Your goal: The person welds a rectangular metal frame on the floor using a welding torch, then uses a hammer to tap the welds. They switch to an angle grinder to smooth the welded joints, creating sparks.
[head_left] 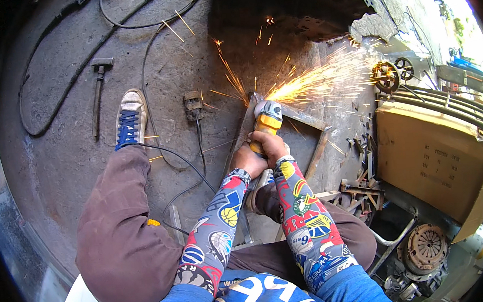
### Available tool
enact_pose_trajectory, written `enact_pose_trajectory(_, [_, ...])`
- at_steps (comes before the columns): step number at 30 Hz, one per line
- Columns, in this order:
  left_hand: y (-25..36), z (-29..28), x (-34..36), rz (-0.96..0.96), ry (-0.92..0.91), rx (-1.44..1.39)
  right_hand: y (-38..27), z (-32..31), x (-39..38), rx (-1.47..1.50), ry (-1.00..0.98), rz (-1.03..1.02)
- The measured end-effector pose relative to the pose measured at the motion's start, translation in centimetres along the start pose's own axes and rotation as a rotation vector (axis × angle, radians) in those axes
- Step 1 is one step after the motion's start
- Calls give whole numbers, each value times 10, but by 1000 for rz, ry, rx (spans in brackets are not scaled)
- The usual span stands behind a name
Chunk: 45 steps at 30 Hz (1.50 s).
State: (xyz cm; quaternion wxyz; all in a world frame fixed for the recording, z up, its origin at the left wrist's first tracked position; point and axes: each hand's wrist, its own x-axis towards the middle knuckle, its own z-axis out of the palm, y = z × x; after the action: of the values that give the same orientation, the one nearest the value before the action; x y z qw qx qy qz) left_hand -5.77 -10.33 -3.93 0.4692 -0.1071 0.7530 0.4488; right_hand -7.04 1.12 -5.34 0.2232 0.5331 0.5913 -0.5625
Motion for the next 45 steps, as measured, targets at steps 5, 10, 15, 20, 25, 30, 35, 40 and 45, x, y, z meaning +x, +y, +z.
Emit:
enact_pose_trajectory(5, [0, -2, -1, -16, -14, -49, 3, 1, -1, 53, -9, 35])
enact_pose_trajectory(10, [-1, 1, 1, -60, -29, 11, 8, -1, 1, 8, -19, -14])
enact_pose_trajectory(15, [-6, 5, 6, -4, 3, -11, 8, -1, 3, 34, -45, -10])
enact_pose_trajectory(20, [-7, 3, 13, 23, -21, 45, 5, 0, 6, 86, -45, -25])
enact_pose_trajectory(25, [-4, 0, 13, 36, -73, 92, 6, -4, 4, 129, 7, -13])
enact_pose_trajectory(30, [-7, 8, 7, 58, 10, -10, 12, -5, 4, 65, 12, -51])
enact_pose_trajectory(35, [-10, 12, 6, 40, 2, -27, 16, -6, 7, -29, 23, -48])
enact_pose_trajectory(40, [-7, 11, 4, -22, 25, 51, 14, -6, 3, 13, -4, -35])
enact_pose_trajectory(45, [-2, 8, 5, -17, 41, 29, 1, -3, -1, -7, -17, -45])
